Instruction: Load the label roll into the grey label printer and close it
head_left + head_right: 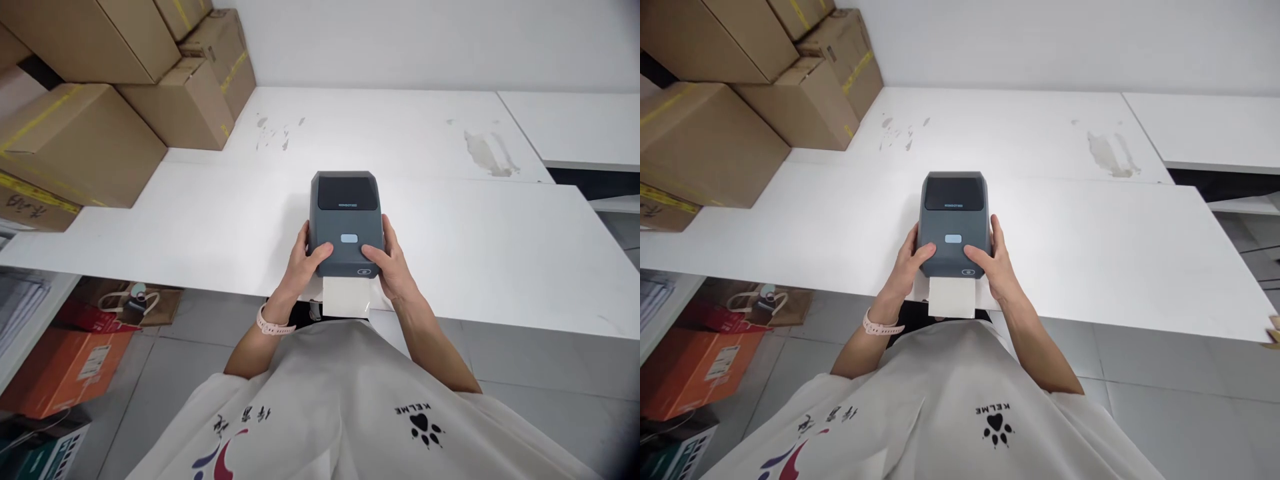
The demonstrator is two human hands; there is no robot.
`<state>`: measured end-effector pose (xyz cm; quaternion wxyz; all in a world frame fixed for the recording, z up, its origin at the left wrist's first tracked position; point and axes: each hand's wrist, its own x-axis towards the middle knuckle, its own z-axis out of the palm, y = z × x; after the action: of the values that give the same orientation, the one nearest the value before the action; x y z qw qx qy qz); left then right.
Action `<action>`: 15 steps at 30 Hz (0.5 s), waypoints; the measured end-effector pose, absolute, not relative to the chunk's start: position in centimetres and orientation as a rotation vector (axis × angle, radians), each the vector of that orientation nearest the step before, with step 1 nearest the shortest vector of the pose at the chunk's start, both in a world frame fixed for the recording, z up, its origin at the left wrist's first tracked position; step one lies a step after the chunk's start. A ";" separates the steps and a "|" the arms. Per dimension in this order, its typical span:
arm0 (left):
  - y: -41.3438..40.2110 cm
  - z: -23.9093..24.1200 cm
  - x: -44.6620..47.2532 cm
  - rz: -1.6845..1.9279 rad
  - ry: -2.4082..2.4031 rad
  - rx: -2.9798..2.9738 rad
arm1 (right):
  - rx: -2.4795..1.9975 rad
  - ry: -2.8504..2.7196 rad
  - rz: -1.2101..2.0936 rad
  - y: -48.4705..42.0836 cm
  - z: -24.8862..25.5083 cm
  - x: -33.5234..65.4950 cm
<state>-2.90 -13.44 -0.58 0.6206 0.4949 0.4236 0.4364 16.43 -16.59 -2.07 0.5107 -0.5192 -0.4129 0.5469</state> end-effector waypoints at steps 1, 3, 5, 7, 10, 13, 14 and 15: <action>-13.3 -0.7 -2.9 1.023 0.963 1.162 | -1.245 -0.955 1.314 -16.6 -2.1 16.4; -13.4 -1.0 -2.8 1.039 0.948 1.206 | -1.232 -0.905 1.312 -16.6 -2.1 16.3; -14.2 -1.6 -2.9 1.087 1.022 1.233 | -1.216 -0.884 1.319 -16.5 -2.2 16.3; -15.9 -2.6 -3.2 1.217 1.225 1.252 | -1.199 -0.858 1.328 -16.5 -2.3 16.3; -19.2 -3.8 -3.8 1.374 1.511 1.237 | -1.182 -0.851 1.334 -16.5 -2.3 16.3; -21.2 -3.7 -4.0 0.959 1.285 1.146 | -1.178 -0.873 1.318 -16.7 -2.2 16.1; -21.4 -3.4 -3.9 0.795 1.177 1.078 | -1.181 -0.875 1.311 -16.7 -2.1 16.0; -21.4 -3.0 -3.8 0.684 1.092 1.010 | -1.187 -0.875 1.308 -16.8 -1.9 15.9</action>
<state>-3.81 -21.44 -2.96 0.6834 0.4504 0.4869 0.3050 15.92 -16.78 -1.92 0.5524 -0.5018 -0.3701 0.5532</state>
